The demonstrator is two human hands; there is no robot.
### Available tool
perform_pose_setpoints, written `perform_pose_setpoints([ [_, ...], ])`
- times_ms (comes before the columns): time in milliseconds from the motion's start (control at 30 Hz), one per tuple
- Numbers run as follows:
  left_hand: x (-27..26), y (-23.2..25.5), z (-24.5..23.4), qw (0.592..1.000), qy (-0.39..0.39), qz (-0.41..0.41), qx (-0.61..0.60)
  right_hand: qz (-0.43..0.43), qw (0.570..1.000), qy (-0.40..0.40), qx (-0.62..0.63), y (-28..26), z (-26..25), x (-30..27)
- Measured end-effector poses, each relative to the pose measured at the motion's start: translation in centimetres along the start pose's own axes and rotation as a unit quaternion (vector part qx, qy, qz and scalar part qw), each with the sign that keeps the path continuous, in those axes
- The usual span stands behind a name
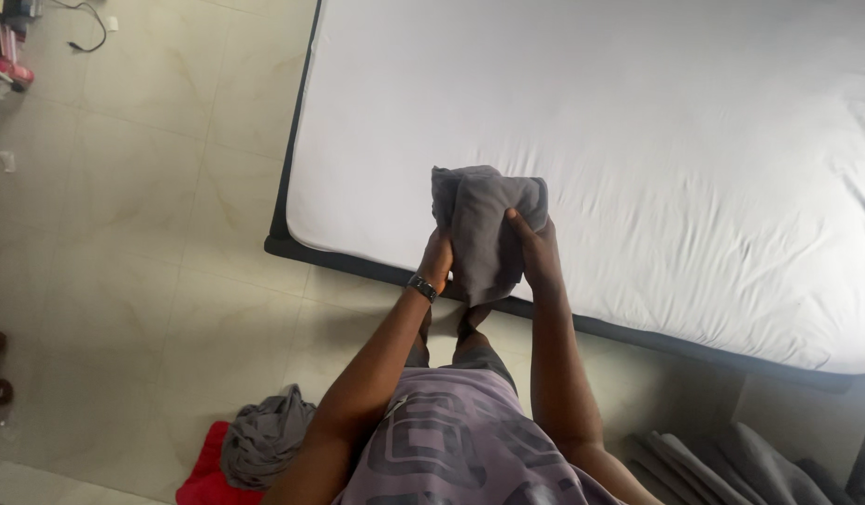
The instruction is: The person places a white pillow on a bed with a white sheet, then smooths the sheet along the sides and corners. They then pick up a folded gray cloth from the bed, unfold it, and place it on a red blanket on the floor.
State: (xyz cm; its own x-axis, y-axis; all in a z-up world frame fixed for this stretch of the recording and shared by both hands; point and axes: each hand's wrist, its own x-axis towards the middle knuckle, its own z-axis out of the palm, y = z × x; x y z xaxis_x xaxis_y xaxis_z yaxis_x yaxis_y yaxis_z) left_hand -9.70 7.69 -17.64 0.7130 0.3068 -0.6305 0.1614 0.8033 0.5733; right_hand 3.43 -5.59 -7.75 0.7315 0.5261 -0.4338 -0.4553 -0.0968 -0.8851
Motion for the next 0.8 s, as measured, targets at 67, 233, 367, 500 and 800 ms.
perform_pose_setpoints([
  [67,-1.5,0.7,0.7,0.998,-0.025,-0.018,-0.05,-0.011,0.999,0.005,-0.043,-1.6,0.4,-0.8],
  [233,-4.9,0.5,3.9,0.972,-0.006,0.065,0.228,-0.017,0.994,-0.035,-0.103,-2.8,-0.8,-2.7],
  [367,-6.5,-1.0,4.8,0.991,0.05,0.067,0.103,-0.177,0.941,0.077,-0.277,-2.6,-1.0,-4.6],
  [500,-7.2,-2.9,3.8,0.99,0.112,0.073,0.052,-0.421,0.823,0.045,-0.378,-1.9,-1.1,-7.5],
  [800,-9.4,-7.8,0.8,0.989,0.064,0.132,0.006,-0.402,0.701,-0.26,-0.529,-0.9,2.5,-10.1],
])
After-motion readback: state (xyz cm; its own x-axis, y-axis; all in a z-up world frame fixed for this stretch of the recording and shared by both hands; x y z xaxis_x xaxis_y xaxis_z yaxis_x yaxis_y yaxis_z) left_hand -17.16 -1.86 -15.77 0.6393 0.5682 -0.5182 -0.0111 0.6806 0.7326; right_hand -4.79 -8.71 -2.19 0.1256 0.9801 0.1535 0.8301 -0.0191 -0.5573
